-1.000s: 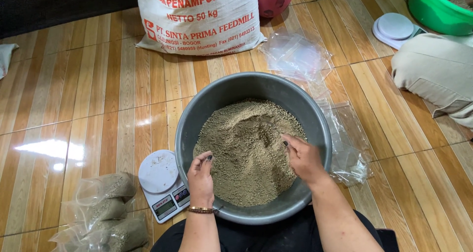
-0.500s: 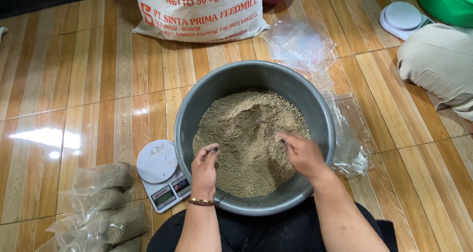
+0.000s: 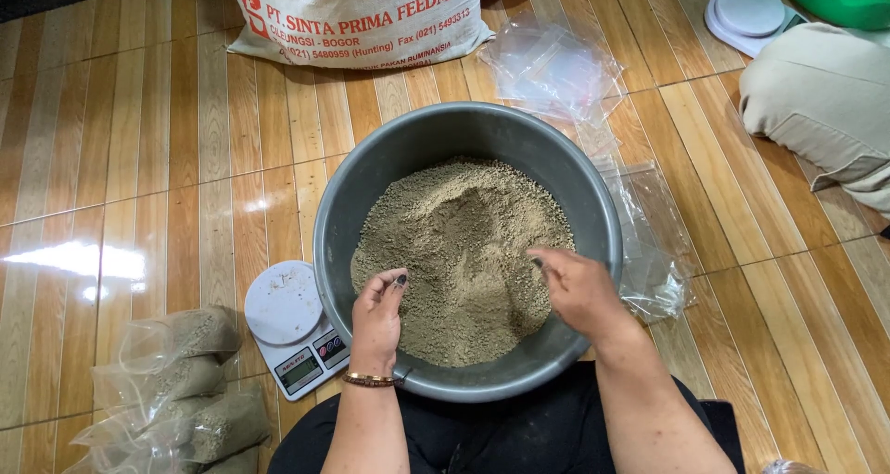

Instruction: The person scoops granular feed from a large metal bowl into small plastic bags using a metal spoon. They place each filled bag onto a digital scale to check the weight, then set the bag aside. The process is repeated for multiple bags.

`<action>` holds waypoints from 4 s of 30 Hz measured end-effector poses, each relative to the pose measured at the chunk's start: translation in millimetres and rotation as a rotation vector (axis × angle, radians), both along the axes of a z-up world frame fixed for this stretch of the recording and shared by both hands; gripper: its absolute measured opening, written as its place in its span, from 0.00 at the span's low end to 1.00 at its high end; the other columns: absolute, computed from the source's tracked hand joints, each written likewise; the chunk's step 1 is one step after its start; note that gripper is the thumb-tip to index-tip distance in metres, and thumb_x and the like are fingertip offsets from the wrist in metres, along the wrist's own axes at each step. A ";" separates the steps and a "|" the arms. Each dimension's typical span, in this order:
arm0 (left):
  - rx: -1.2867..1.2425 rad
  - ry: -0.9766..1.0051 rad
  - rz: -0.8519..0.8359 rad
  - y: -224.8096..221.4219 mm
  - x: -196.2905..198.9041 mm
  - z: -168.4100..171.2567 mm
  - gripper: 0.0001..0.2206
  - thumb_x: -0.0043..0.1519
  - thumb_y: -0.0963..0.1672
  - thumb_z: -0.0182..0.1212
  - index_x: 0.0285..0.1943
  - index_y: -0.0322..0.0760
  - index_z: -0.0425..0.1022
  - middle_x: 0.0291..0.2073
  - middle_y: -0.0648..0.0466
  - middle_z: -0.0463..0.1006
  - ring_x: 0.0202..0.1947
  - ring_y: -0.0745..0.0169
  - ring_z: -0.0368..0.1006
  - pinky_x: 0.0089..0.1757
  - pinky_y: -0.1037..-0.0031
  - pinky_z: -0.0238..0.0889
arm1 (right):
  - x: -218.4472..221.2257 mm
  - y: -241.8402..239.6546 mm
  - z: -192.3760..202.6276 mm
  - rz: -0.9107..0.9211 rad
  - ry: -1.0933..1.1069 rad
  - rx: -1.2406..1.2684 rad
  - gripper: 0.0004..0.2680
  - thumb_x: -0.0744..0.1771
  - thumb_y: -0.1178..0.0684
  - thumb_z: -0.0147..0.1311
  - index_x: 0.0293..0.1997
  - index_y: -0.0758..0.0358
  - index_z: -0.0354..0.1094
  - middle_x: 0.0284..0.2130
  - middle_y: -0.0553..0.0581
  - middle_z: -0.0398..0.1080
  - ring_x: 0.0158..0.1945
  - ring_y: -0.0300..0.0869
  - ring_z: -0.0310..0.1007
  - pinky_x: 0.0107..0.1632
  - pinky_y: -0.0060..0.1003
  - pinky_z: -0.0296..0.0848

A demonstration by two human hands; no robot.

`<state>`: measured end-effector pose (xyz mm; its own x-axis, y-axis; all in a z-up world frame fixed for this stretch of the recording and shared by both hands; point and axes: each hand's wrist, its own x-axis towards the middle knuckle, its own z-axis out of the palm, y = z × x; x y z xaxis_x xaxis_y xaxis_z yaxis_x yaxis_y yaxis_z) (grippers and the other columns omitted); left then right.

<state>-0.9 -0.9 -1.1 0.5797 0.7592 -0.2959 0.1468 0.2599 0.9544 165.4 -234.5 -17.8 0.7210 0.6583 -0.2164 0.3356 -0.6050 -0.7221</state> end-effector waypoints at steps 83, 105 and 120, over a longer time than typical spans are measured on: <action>0.192 -0.524 -0.597 -28.1 -4.4 -6.5 0.20 0.66 0.56 0.54 0.51 0.39 0.79 0.55 0.47 0.75 0.57 0.52 0.72 0.59 0.54 0.67 | -53.6 65.7 7.9 -0.103 0.687 0.892 0.02 0.65 0.62 0.56 0.38 0.71 0.69 0.31 0.62 0.74 0.30 0.44 0.76 0.35 0.35 0.81; -0.168 -0.253 -0.180 -31.3 1.1 -29.9 0.06 0.54 0.36 0.70 0.30 0.28 0.75 0.21 0.49 0.79 0.22 0.72 0.70 0.28 0.82 0.61 | -71.4 75.9 5.9 0.030 0.376 0.547 0.08 0.60 0.62 0.65 0.39 0.65 0.74 0.25 0.60 0.76 0.30 0.41 0.76 0.36 0.39 0.77; -0.169 -0.177 -0.219 -28.7 1.9 -26.0 0.07 0.51 0.37 0.74 0.29 0.28 0.77 0.21 0.51 0.77 0.29 0.71 0.68 0.34 0.77 0.65 | -72.2 75.8 17.1 -0.137 0.644 0.713 0.05 0.62 0.69 0.56 0.35 0.73 0.77 0.20 0.60 0.72 0.27 0.39 0.70 0.33 0.35 0.76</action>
